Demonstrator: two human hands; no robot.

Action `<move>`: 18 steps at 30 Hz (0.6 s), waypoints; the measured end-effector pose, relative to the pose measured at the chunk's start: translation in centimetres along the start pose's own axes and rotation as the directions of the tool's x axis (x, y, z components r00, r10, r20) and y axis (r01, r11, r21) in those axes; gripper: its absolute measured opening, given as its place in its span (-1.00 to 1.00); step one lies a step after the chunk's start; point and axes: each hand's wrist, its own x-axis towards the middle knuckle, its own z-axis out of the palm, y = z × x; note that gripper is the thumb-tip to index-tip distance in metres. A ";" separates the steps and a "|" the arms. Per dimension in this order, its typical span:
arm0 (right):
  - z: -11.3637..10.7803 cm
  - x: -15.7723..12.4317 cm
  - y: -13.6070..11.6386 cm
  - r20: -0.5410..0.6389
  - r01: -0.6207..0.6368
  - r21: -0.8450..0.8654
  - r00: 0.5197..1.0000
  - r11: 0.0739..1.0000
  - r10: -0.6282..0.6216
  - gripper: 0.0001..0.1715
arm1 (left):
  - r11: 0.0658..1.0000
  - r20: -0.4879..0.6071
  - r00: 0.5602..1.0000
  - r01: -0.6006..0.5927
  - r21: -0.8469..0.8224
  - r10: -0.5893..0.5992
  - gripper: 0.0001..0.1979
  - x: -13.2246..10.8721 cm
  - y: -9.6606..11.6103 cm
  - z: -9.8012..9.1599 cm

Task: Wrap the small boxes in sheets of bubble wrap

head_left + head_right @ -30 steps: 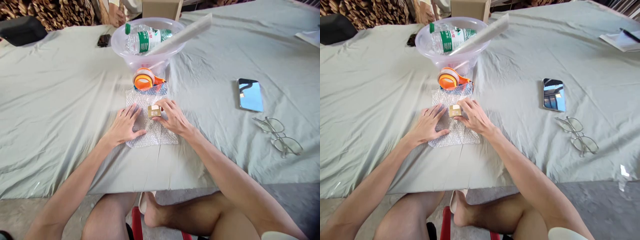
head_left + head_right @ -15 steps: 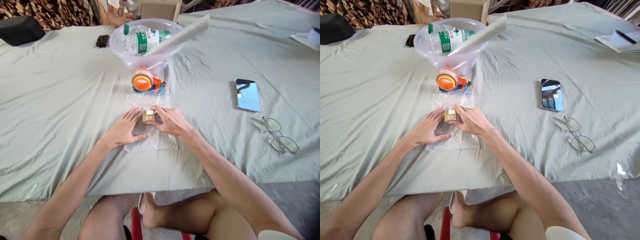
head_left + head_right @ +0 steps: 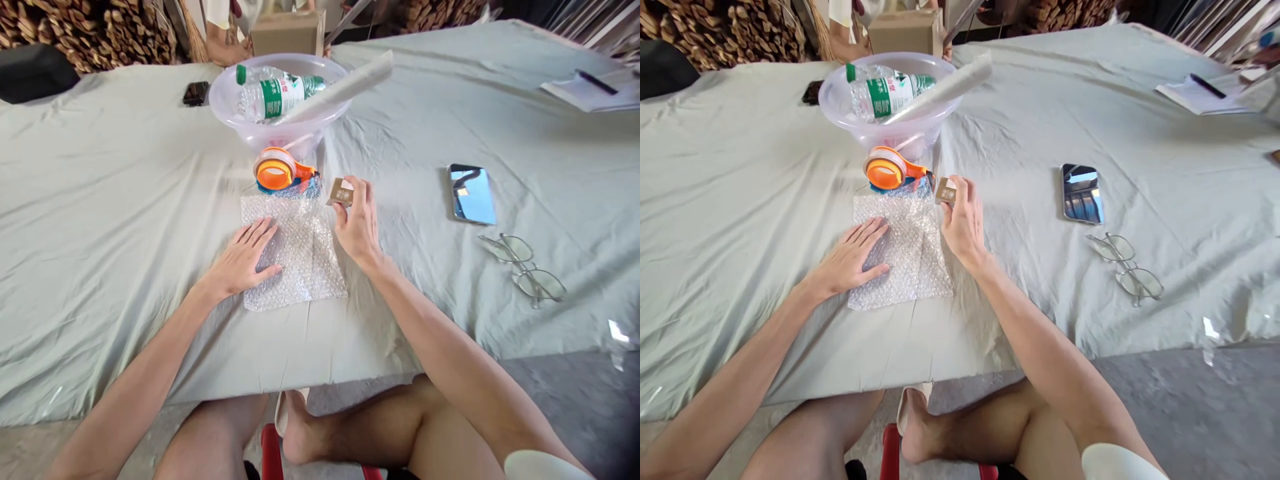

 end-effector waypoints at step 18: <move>-0.5 0.5 0.7 0.026 -0.215 -0.287 0.972 0.933 0.232 -0.35 | 0.999 -0.205 0.979 -0.004 -0.037 -0.003 -0.47 0.1 0.5 -0.8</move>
